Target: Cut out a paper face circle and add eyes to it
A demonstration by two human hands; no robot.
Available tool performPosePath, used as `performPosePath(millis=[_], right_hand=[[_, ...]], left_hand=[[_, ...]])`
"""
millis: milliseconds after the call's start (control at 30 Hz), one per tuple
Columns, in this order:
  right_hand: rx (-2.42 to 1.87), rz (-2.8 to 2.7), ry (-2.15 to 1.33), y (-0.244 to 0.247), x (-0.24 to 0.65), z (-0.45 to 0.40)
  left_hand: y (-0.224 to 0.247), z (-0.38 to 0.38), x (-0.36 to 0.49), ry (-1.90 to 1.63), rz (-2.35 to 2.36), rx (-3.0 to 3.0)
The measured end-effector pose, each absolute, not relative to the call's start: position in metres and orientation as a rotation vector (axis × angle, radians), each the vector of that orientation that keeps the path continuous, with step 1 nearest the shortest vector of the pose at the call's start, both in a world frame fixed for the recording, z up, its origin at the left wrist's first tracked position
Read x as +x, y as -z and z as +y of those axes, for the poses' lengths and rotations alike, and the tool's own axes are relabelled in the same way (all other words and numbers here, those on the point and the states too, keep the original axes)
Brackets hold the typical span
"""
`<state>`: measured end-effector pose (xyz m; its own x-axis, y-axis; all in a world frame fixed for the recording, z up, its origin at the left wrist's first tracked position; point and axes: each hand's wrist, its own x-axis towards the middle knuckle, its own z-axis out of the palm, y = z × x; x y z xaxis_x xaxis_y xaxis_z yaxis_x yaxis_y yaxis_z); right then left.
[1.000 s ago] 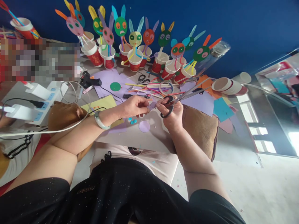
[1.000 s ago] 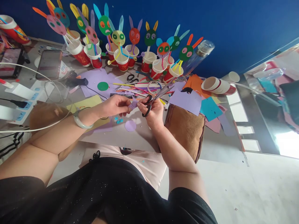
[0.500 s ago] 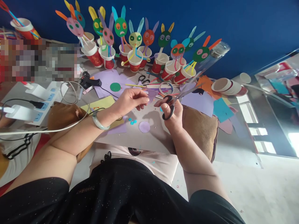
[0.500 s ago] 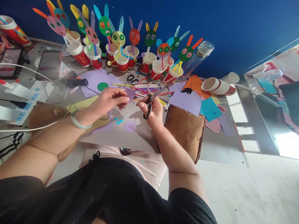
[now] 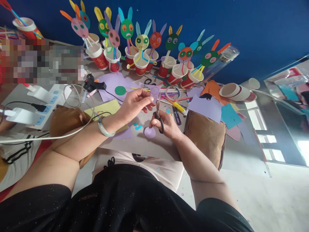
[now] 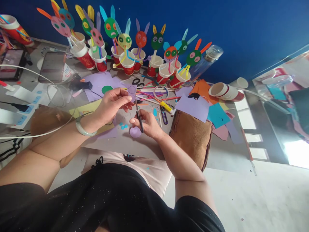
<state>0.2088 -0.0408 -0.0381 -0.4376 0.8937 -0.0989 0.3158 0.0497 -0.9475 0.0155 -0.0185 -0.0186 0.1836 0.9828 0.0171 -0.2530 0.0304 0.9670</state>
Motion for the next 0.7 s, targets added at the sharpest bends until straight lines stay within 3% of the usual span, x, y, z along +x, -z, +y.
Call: performPosePath(millis=[700], right_hand=[[-1.186, -1.702, -1.475, 0.0417, 0.2066, -0.0421]], left_hand=[[0.0203, -0.0213, 0.0169, -1.156, 0.895, 1.124]])
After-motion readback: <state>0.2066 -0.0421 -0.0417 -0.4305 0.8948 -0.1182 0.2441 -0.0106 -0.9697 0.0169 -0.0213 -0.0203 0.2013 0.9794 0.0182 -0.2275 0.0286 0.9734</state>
